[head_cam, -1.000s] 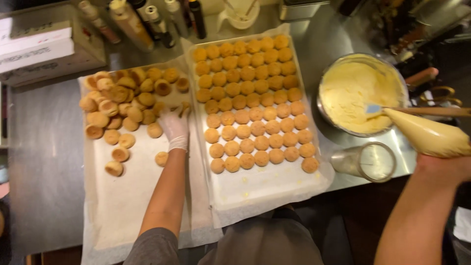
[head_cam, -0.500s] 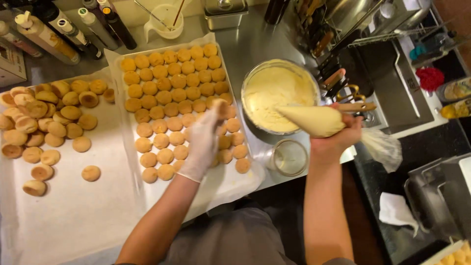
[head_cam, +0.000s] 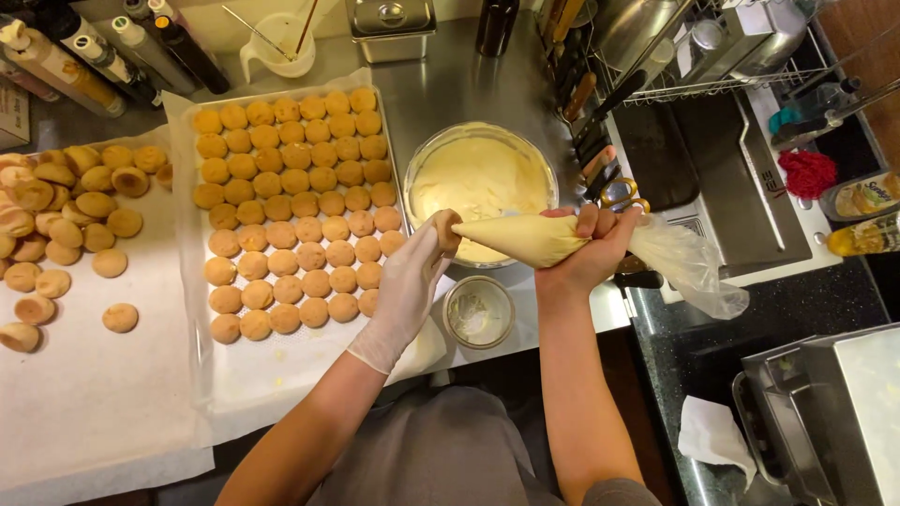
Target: The person pipes cream from a piping bag into round baked pastries one at a time, placing each filled pastry on a tray. They periodically refill the piping bag with cream from a large bowl using a spatula and continue filling the remaining pastries.
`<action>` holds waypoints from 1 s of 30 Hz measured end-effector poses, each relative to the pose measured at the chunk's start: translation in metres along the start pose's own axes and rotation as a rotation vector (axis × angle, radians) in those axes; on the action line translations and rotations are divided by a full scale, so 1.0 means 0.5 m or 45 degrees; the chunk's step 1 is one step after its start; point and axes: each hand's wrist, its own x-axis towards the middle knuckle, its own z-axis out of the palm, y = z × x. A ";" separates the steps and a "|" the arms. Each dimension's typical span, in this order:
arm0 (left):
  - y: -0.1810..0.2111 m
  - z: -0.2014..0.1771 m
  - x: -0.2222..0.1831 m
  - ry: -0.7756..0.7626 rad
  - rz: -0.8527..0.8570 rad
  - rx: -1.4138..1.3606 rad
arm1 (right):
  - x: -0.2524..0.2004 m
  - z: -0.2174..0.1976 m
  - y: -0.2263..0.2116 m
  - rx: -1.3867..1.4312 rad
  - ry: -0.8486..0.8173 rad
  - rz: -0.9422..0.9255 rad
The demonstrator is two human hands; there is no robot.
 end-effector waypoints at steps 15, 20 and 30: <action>-0.057 -0.006 0.038 0.092 0.110 0.206 | 0.049 0.002 0.007 -0.276 -0.061 -0.141; -0.066 -0.017 0.048 0.075 0.126 0.218 | 0.056 -0.006 0.014 -0.270 -0.069 -0.122; -0.070 -0.022 0.048 0.117 0.129 0.353 | 0.051 0.006 0.021 -0.318 -0.018 -0.080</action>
